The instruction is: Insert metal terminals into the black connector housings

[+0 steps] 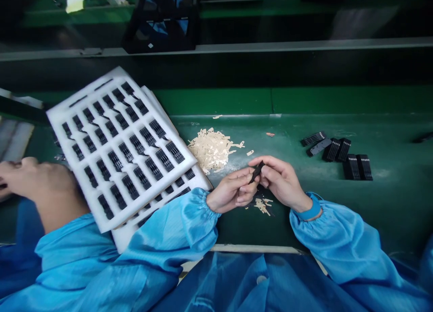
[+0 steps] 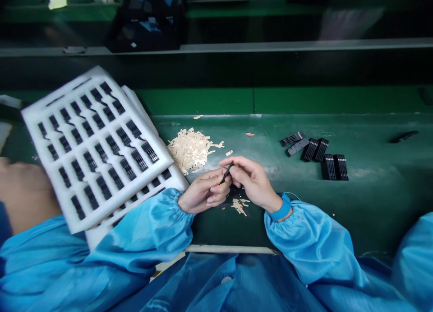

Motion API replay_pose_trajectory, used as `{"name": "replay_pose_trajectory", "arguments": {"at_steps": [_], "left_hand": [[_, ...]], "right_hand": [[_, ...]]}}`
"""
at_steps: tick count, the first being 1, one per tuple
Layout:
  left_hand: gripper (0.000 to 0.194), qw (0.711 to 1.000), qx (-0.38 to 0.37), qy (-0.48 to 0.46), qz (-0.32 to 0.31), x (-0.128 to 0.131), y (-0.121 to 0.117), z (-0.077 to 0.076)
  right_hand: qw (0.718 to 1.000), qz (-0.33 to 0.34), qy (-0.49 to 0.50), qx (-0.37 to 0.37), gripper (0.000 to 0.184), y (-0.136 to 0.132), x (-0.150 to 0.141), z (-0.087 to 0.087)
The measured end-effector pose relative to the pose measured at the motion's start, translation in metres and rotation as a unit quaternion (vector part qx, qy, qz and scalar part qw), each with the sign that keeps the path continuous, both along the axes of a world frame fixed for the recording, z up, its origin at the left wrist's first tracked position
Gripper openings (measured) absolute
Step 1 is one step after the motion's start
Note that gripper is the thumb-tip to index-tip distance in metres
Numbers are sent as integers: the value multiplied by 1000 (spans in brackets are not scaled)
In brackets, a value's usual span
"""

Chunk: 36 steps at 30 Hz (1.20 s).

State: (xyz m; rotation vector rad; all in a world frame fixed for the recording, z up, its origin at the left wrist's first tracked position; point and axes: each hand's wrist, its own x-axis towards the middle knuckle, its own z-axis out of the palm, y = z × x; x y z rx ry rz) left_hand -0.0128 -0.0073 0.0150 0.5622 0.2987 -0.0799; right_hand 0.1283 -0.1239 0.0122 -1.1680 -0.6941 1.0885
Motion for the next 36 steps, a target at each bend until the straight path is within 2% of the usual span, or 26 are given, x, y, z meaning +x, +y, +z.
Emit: {"name": "replay_pose_trajectory", "arguments": {"at_steps": [7, 23, 30, 36], "left_hand": [[21, 1000, 5, 4, 13, 0, -1, 0], [17, 1000, 17, 2, 13, 1, 0, 0], [17, 998, 39, 13, 51, 4, 1, 0], [15, 996, 74, -3, 56, 8, 5, -4]], "right_hand": [[999, 7, -32, -5, 29, 0, -2, 2], [1000, 0, 9, -13, 35, 3, 0, -4], [999, 4, 33, 34, 38, 14, -1, -11], [997, -16, 26, 67, 32, 22, 1, -20]]}}
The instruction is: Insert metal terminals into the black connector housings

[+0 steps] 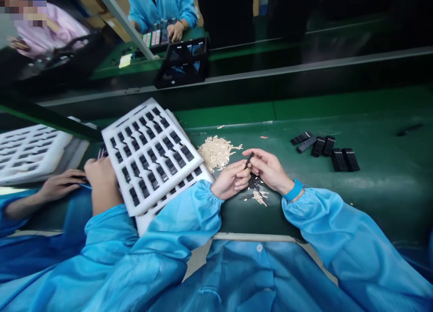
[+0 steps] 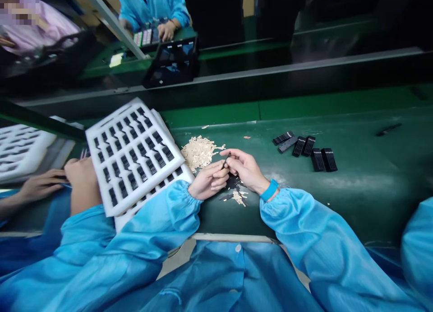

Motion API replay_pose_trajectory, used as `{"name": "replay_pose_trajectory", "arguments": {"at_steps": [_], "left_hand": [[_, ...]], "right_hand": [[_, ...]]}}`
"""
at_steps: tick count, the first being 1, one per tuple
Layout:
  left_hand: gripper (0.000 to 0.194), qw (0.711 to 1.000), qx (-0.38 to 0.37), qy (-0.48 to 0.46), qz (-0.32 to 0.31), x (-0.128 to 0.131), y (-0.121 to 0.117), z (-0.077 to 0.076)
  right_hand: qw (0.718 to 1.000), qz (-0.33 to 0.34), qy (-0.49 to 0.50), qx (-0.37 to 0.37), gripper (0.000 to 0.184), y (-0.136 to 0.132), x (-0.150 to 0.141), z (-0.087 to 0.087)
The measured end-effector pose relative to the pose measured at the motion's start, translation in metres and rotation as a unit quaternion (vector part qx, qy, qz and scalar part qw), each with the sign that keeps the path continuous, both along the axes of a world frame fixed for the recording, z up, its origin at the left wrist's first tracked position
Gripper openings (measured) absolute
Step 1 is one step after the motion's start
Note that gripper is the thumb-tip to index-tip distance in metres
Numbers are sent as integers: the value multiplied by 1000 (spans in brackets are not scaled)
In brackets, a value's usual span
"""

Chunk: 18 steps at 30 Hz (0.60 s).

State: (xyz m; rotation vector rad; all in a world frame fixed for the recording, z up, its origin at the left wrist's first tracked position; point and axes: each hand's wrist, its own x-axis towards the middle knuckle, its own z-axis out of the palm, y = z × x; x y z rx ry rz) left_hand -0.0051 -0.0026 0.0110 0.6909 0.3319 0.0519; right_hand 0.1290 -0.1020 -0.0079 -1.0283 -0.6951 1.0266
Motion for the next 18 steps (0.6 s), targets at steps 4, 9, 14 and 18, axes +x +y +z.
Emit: {"name": "replay_pose_trajectory", "arguments": {"at_steps": [4, 9, 14, 18], "left_hand": [[14, 1000, 9, -5, 3, 1, 2, -3], [15, 1000, 15, 9, 9, 2, 3, -4], [21, 999, 34, 30, 4, 1, 4, -6], [25, 997, 52, 63, 3, -1, 4, -5]], "right_hand": [[1000, 2, 8, 20, 34, 4, 1, -3], [1000, 6, 11, 15, 35, 5, 1, -4], [1000, 7, -11, -11, 36, 3, 1, -4], [998, 10, 11, -54, 35, 5, 11, 1]]}}
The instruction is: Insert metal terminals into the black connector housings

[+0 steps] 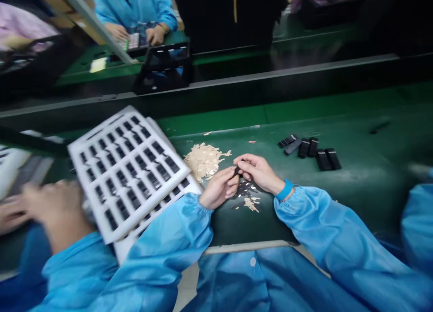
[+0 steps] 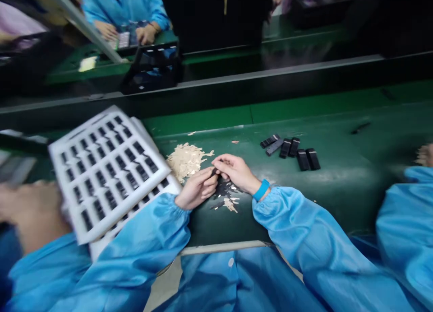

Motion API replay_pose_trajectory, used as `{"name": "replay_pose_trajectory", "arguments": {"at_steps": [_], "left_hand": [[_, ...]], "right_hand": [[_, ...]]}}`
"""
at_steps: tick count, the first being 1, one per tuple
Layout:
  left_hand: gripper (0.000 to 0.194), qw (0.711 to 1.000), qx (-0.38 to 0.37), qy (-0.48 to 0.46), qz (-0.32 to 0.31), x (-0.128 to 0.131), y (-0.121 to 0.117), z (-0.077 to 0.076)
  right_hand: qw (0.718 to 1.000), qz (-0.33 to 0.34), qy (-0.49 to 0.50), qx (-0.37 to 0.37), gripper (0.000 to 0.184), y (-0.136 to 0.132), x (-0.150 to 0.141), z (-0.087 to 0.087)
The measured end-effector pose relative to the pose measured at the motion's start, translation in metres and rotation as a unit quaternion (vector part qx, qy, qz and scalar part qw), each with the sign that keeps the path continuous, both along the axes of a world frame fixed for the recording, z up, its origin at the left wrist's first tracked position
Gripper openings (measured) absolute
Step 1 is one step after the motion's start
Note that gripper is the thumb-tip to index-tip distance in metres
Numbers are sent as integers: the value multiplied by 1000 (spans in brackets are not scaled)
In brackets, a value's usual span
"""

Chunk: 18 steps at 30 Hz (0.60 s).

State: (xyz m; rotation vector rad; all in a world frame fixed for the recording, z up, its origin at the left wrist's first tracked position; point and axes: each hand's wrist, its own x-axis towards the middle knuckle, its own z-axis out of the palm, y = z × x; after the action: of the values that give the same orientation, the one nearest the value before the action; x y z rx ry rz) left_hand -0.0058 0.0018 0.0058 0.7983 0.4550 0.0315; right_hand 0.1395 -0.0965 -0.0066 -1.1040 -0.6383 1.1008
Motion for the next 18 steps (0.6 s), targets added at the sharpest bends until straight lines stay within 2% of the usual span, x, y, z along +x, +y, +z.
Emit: {"name": "replay_pose_trajectory", "arguments": {"at_steps": [1, 4, 6, 8, 10, 12, 13, 14, 16, 17, 18], "left_hand": [[30, 1000, -2, 0, 6, -1, 1, 1], [38, 999, -19, -17, 28, -4, 3, 4], [36, 999, -23, -22, 31, -5, 5, 7], [34, 999, -18, -20, 34, -6, 5, 7], [33, 999, -7, -13, 46, -6, 5, 6], [31, 998, 12, -9, 64, -5, 6, 4], [30, 997, 23, -10, 72, -4, 7, 3], [28, 996, 34, -11, 81, -4, 7, 3], [26, 994, 49, -12, 97, -4, 7, 4], [26, 993, 54, -7, 105, -4, 7, 5], [26, 992, 58, 2, 109, -5, 8, 6]], "right_hand": [[1000, -15, 15, 10, 34, 2, 5, 1], [978, -185, 52, 83, 38, 7, 22, 2], [968, -231, 51, 81, 45, 8, 27, -1], [978, -204, -12, 36, 46, 7, 21, -7], [981, -113, -155, 3, 34, 5, 9, -12], [954, -24, -299, 12, 19, 4, -3, -15], [942, -13, -336, 17, 16, 4, -7, -15], [937, -17, -348, 15, 16, 5, -9, -13], [954, -59, -295, -7, 22, 3, -5, -4], [969, -78, -234, -18, 30, -1, 2, 3], [986, -83, -142, 2, 39, -10, 12, 12]]}}
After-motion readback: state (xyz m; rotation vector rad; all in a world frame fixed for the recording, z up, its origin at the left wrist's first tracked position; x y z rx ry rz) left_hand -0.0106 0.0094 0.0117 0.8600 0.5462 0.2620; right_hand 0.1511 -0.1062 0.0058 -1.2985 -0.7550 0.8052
